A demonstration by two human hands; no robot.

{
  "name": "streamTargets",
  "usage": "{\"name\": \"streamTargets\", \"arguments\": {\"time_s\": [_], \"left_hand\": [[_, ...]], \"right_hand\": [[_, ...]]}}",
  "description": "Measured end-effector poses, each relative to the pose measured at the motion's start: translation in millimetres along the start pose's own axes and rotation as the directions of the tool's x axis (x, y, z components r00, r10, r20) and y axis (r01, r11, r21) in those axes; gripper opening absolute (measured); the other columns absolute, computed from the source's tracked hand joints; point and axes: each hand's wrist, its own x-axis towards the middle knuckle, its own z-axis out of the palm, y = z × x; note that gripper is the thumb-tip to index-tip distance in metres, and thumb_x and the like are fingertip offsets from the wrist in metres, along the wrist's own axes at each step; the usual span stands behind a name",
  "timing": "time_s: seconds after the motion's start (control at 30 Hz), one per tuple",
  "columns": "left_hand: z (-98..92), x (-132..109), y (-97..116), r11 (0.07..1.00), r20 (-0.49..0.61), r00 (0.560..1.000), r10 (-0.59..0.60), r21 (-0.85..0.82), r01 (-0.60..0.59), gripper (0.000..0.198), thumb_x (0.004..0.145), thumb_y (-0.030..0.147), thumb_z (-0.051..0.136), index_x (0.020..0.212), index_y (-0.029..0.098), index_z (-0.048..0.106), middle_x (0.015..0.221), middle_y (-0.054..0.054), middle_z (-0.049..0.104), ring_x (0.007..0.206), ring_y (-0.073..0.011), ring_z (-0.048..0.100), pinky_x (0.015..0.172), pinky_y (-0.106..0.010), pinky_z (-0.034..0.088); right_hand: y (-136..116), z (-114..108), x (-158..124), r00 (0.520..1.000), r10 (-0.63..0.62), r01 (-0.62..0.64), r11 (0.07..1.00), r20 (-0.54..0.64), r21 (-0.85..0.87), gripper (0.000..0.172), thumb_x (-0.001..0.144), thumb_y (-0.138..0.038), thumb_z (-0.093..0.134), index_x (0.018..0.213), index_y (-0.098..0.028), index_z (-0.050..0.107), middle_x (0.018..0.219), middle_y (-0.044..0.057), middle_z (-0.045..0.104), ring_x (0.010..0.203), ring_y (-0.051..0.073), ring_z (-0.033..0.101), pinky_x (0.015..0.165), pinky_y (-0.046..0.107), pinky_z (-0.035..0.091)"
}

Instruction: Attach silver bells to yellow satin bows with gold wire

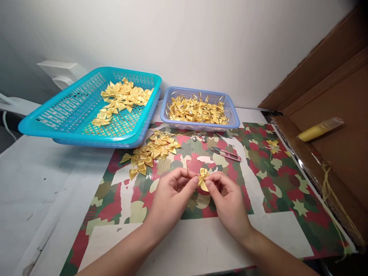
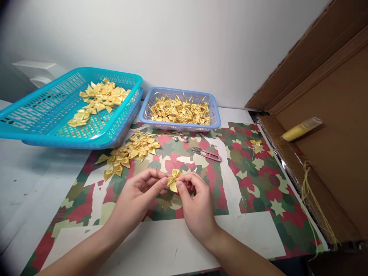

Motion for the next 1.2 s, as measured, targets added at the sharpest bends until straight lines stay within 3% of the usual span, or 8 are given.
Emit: {"name": "streamTargets", "arguments": {"time_s": [0.2, 0.33, 0.6, 0.7, 1.0, 1.2], "left_hand": [[-2.4, -1.3, -4.7, 0.904, -0.004, 0.954, 0.299, 0.320, -0.282, 0.010, 0.083, 0.024, 0.065, 0.075, 0.018, 0.062, 0.085, -0.003, 0.071, 0.085, -0.0169, 0.068, 0.070, -0.023, 0.055], [-4.2, -0.3, -6.0, 0.754, 0.032, 0.883, 0.468, 0.507, -0.418, 0.006, 0.081, 0.019, 0.065, 0.076, 0.017, 0.063, 0.078, -0.002, 0.067, 0.071, -0.0143, 0.063, 0.062, -0.025, 0.052], [-7.4, -0.3, -4.9, 0.598, 0.100, 0.790, 0.605, 0.598, -0.534, 0.004, 0.083, 0.014, 0.065, 0.082, 0.017, 0.067, 0.074, 0.000, 0.069, 0.064, -0.0111, 0.063, 0.058, -0.022, 0.049], [-7.3, -0.5, -5.2, 0.604, 0.087, 0.799, 0.595, 0.607, -0.516, 0.005, 0.085, 0.016, 0.064, 0.081, 0.017, 0.066, 0.074, 0.001, 0.070, 0.063, -0.0107, 0.063, 0.058, -0.021, 0.048], [-6.7, -0.4, -4.4, 0.733, 0.046, 0.905, 0.424, 0.569, -0.373, 0.017, 0.089, 0.026, 0.059, 0.075, 0.018, 0.066, 0.071, 0.001, 0.069, 0.061, -0.0131, 0.062, 0.057, -0.025, 0.047], [-4.5, -1.7, -2.8, 0.698, 0.071, 0.882, 0.465, 0.583, -0.415, 0.015, 0.088, 0.022, 0.058, 0.075, 0.019, 0.063, 0.071, 0.001, 0.069, 0.063, -0.0134, 0.062, 0.058, -0.024, 0.048]], "right_hand": [[0.2, 1.5, -1.9, 0.999, -0.045, 0.045, 0.999, -0.009, -0.016, 0.013, 0.089, -0.026, 0.056, 0.078, -0.022, 0.061, 0.080, 0.001, 0.059, 0.076, 0.015, 0.056, 0.068, 0.028, 0.045], [0.5, 1.6, -2.5, 0.997, -0.081, 0.080, 0.996, -0.019, -0.032, 0.014, 0.090, -0.024, 0.055, 0.077, -0.022, 0.061, 0.079, 0.001, 0.059, 0.076, 0.016, 0.057, 0.068, 0.029, 0.046], [-1.9, 1.3, -1.7, 0.996, -0.087, 0.086, 0.996, -0.031, -0.036, 0.014, 0.090, -0.024, 0.055, 0.078, -0.022, 0.062, 0.079, 0.001, 0.060, 0.077, 0.016, 0.059, 0.068, 0.029, 0.047], [-1.8, 2.0, -1.3, 0.995, -0.092, 0.090, 0.995, -0.035, -0.047, 0.013, 0.090, -0.023, 0.055, 0.078, -0.022, 0.062, 0.079, 0.001, 0.060, 0.076, 0.016, 0.058, 0.068, 0.028, 0.046], [-0.6, 2.4, -1.2, 0.996, -0.078, 0.076, 0.995, -0.038, -0.063, 0.014, 0.089, -0.022, 0.055, 0.076, -0.022, 0.060, 0.077, -0.001, 0.057, 0.073, 0.014, 0.054, 0.065, 0.027, 0.044], [0.0, 3.7, -2.8, 0.997, -0.063, 0.061, 0.997, -0.048, -0.046, 0.014, 0.090, -0.024, 0.054, 0.077, -0.022, 0.060, 0.079, 0.001, 0.057, 0.074, 0.016, 0.056, 0.067, 0.029, 0.046]]}}
